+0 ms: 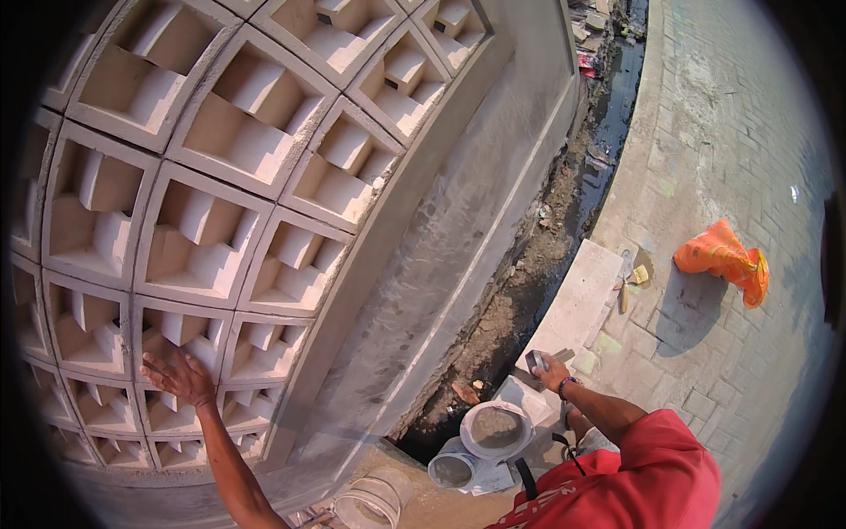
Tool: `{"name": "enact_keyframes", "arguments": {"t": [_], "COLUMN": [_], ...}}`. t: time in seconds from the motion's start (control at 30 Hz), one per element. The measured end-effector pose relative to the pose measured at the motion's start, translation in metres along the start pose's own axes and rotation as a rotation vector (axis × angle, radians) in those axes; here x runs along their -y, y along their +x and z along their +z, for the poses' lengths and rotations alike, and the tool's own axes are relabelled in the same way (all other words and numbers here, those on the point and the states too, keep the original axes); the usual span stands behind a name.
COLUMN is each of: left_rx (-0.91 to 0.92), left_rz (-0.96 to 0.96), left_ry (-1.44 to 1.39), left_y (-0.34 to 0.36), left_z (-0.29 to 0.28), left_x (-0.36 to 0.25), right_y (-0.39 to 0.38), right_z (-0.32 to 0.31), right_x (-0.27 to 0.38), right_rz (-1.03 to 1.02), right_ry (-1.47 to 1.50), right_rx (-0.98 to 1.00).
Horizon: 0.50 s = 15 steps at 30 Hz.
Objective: The person smooths a wet plaster surface on a curved wall using a hand trowel. They repeatedly dip the trowel into a bucket of water and continue smoothing the wall around a decorative lattice pattern.
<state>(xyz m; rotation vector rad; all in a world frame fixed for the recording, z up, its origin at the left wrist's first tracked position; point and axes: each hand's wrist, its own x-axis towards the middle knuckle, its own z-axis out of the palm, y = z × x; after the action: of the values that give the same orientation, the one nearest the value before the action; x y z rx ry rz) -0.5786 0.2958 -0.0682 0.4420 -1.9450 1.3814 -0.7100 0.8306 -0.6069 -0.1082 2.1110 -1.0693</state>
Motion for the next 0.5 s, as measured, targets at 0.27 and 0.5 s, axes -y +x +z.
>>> {"name": "enact_keyframes", "arguments": {"t": [0.27,0.5], "left_rx": [0.43,1.933], "left_rz": [-0.216,-0.317], "left_ry": [-0.577,-1.278], "left_y": [-0.094,-0.414], "left_z": [-0.164,-0.416], "left_x": [-0.108,-0.277], "right_y": [-0.138,-0.163], "right_z": [-0.325,-0.267], "right_x": [-0.227,-0.296], "right_rz": [0.752,0.312], "right_ry": [-0.263,-0.064], "right_rx": [-0.746,-0.523]}}
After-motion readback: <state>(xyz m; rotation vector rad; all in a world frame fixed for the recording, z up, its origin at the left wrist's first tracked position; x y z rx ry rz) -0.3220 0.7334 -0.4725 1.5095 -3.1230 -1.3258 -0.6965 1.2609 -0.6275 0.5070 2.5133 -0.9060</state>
